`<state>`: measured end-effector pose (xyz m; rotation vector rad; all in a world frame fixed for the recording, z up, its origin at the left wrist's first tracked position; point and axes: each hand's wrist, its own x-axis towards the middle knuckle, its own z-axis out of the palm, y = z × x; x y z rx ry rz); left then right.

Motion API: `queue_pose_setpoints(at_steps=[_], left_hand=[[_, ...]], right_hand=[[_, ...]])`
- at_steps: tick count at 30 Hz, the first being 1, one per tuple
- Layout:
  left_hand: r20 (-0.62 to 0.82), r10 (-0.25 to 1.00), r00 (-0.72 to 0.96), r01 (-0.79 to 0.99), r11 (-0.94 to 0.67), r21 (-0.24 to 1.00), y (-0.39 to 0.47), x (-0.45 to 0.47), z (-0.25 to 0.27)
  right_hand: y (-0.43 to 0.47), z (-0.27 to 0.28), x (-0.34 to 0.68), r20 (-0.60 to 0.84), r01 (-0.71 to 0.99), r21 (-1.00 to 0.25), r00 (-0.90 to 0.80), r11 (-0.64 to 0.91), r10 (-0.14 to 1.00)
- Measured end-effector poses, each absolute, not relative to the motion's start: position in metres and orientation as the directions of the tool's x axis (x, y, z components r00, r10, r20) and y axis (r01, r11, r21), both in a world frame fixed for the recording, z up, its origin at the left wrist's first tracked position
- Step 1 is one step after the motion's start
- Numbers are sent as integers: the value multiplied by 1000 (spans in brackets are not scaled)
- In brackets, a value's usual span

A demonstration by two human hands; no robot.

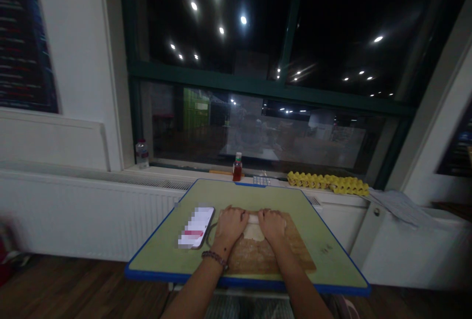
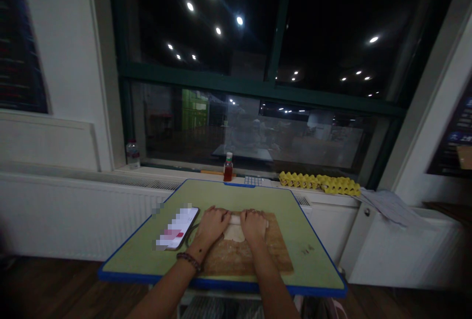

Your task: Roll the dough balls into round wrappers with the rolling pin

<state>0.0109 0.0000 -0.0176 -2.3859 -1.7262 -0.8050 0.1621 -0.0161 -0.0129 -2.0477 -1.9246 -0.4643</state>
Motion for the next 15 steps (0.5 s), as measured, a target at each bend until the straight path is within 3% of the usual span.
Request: queue_pose_setpoints(at_steps=[7,15], left_hand=[[461,860,218,914,-346,213,1,11,-19],[435,872,226,924,-333,187,-6,13,-14]], right_hand=[[-19,-9,162,399,996,4,75,-84,914],[-15,-14,164,387,997,79,-43,13,921]])
